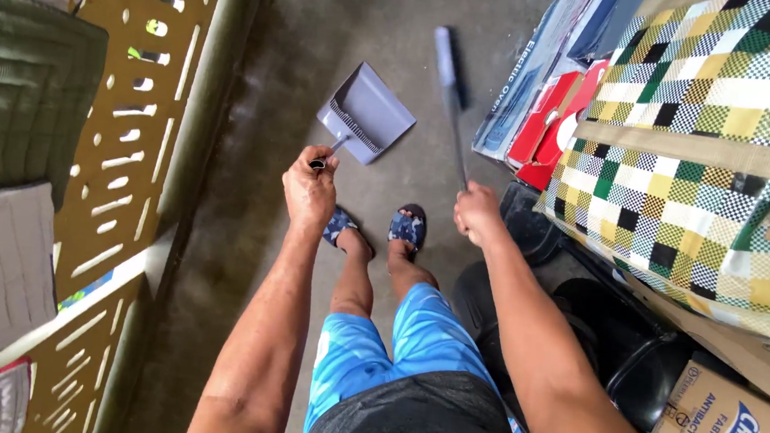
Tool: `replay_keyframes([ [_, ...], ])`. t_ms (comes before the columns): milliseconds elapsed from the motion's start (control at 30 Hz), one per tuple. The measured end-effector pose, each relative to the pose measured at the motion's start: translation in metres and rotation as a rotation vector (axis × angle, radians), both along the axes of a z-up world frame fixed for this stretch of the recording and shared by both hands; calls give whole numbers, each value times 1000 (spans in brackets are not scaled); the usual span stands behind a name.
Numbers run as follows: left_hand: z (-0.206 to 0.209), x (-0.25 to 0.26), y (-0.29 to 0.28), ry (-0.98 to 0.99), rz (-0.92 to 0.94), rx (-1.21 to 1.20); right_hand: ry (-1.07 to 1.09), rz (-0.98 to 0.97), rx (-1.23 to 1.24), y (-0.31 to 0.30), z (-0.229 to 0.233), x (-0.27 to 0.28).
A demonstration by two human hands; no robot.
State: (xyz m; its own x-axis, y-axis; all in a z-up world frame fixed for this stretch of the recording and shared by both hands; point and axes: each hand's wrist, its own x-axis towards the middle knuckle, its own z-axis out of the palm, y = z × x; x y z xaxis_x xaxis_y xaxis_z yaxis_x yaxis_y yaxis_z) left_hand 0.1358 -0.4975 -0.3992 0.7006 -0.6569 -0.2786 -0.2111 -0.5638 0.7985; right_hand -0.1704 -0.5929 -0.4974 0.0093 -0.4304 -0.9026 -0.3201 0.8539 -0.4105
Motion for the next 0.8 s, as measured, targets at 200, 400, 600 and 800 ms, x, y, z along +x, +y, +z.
replay_keyframes([
  [200, 11, 13, -23, 11, -14, 20, 55, -26, -88, -27, 45, 6],
  [400, 2, 15, -49, 36, 2, -6, 562, 680, -590, -86, -80, 7],
  [600, 16, 23, -69, 153, -28, 116, 394, 800, -569, 13, -75, 35],
  [800, 16, 54, -61, 50, -10, 85, 95, 185, -43, 32, 67, 65],
])
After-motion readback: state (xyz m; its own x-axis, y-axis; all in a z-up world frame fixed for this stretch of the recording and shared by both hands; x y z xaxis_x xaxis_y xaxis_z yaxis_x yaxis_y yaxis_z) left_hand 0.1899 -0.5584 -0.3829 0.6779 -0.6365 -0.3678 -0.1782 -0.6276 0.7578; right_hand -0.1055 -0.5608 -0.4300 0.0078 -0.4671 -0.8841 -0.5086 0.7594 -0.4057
